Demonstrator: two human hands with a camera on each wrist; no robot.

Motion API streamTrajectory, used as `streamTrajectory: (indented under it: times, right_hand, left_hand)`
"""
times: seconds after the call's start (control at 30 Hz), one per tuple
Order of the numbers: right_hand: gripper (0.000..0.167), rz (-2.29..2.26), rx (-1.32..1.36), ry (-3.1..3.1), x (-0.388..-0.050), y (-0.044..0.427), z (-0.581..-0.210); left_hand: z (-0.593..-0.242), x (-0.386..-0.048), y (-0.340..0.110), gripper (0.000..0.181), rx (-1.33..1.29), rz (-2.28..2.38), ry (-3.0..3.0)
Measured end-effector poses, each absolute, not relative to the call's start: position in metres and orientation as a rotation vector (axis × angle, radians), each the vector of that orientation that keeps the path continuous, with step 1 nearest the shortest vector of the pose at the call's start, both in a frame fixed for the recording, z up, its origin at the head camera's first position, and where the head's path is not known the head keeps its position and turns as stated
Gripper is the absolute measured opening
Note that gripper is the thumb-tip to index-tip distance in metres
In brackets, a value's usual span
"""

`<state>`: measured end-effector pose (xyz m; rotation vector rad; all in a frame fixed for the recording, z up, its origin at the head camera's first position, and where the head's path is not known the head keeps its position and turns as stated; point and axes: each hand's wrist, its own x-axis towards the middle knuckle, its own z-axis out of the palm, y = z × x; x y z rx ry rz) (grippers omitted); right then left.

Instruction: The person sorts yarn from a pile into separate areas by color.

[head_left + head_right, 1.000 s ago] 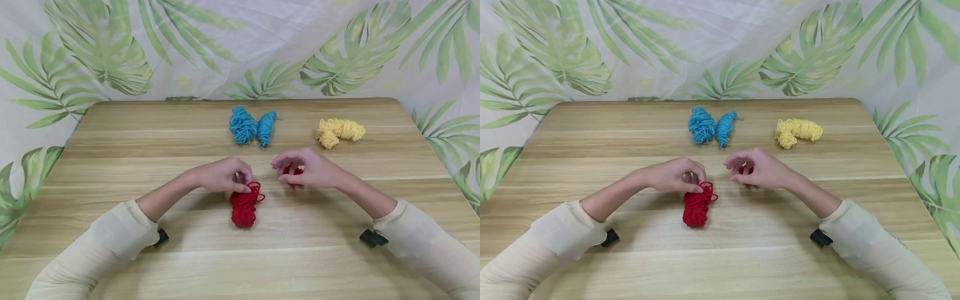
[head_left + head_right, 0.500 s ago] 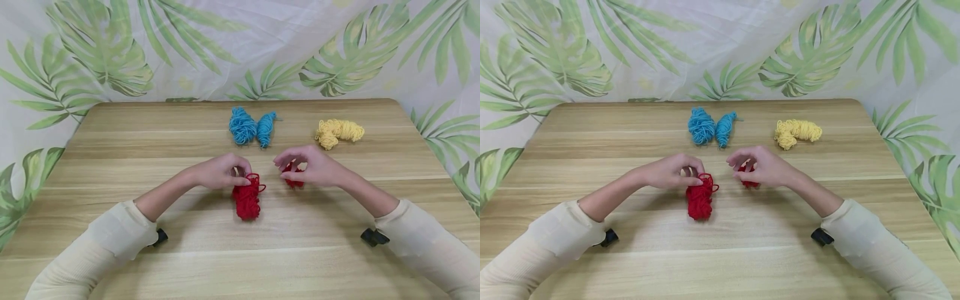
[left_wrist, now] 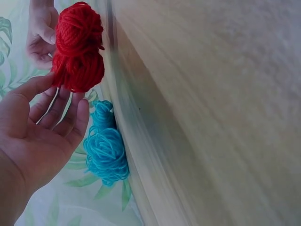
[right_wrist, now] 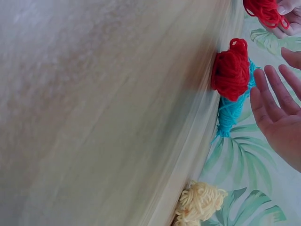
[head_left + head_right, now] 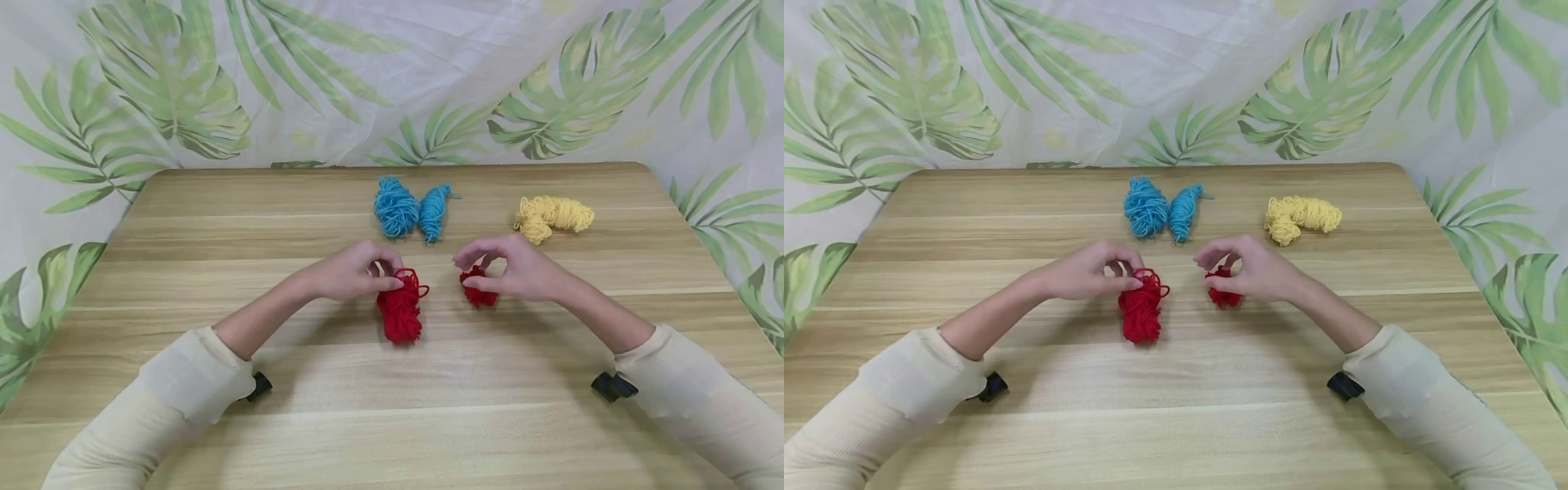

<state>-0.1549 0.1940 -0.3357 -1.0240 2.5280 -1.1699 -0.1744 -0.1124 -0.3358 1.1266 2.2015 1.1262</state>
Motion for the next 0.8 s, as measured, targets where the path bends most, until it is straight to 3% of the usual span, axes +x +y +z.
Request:
streamTrajectory:
  times: [0.8]
  right_hand:
    - [0.033,-1.133,-0.962,2.563,-0.162,0.207,-0.34]
  left_hand:
    - [-0.326,-0.191,-0.136,0.006,0.966,1.239,2.354]
